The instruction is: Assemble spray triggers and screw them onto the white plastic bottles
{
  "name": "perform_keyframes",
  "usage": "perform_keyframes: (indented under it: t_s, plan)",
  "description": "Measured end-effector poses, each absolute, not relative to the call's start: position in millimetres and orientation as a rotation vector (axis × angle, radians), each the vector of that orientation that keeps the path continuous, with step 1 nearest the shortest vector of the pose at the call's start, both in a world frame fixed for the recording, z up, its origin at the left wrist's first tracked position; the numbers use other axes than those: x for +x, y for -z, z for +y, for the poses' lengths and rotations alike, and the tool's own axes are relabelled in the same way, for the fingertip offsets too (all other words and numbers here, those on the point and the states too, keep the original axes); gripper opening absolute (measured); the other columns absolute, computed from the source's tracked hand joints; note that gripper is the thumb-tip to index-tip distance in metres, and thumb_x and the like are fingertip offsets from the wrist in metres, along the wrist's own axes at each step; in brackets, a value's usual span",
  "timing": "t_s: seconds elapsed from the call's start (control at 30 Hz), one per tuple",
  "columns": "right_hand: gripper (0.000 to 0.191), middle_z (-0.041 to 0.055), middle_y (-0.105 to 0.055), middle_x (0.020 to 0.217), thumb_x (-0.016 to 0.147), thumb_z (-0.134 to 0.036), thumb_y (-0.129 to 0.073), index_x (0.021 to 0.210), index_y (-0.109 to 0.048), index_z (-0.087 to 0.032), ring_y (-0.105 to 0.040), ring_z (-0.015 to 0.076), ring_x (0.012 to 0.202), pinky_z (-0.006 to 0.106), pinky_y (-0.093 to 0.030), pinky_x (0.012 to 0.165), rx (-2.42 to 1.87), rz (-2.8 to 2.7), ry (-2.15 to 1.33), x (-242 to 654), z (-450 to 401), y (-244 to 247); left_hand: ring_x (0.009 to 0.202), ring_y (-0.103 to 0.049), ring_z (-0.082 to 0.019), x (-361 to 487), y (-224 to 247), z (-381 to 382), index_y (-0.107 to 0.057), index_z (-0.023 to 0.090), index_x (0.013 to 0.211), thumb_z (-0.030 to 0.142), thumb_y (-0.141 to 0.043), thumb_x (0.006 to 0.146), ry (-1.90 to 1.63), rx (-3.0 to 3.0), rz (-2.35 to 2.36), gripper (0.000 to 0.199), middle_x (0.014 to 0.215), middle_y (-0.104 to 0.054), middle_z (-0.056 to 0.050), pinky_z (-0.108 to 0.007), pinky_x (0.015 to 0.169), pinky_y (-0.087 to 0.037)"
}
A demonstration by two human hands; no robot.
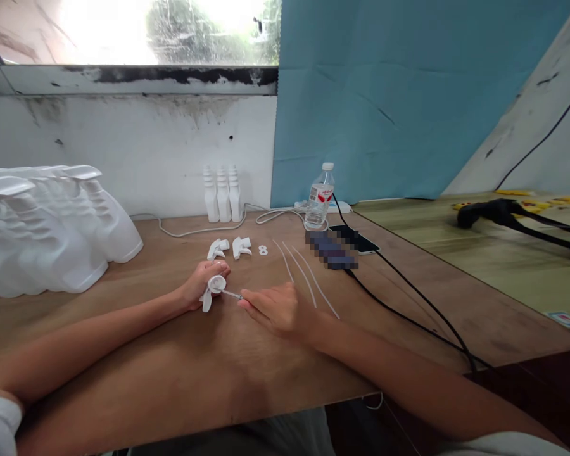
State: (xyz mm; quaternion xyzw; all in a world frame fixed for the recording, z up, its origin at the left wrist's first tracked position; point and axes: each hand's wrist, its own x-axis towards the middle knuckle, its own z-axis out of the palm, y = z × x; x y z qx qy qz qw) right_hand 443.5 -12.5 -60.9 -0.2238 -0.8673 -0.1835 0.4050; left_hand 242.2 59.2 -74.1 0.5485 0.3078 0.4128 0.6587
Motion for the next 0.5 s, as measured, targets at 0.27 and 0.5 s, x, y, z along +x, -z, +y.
perform_keyframes:
  t_s: [0.27,0.5]
  plan:
    - [0.011,-0.0048,-0.053,0.05,0.09,-0.019,-0.058,0.094,-0.063,-0.009,-0.046,0.0067,0.043,0.024,-0.03,0.044,-0.523,-2.209,0.773,443.4,-11.3,64.4,0.039,-0.03,-0.004,244.5,76.3,58.1,-0.037,0.018,0.054,0.045,-0.065,0.069,-1.01,1.269,0.793,0.042,0.048,-0.033,0.007,-0.018,0.036,-0.022]
    - [0.01,-0.0023,-0.057,0.053,0.091,-0.019,-0.056,0.089,-0.064,-0.013,-0.05,0.008,0.046,0.026,-0.03,0.045,-0.611,-2.252,0.753,445.2,-13.8,65.5,0.039,-0.033,-0.005,245.3,81.4,59.5,-0.039,0.018,0.057,0.039,-0.064,0.072,-1.07,1.308,0.924,0.036,0.046,-0.039,0.006,-0.019,0.038,-0.024]
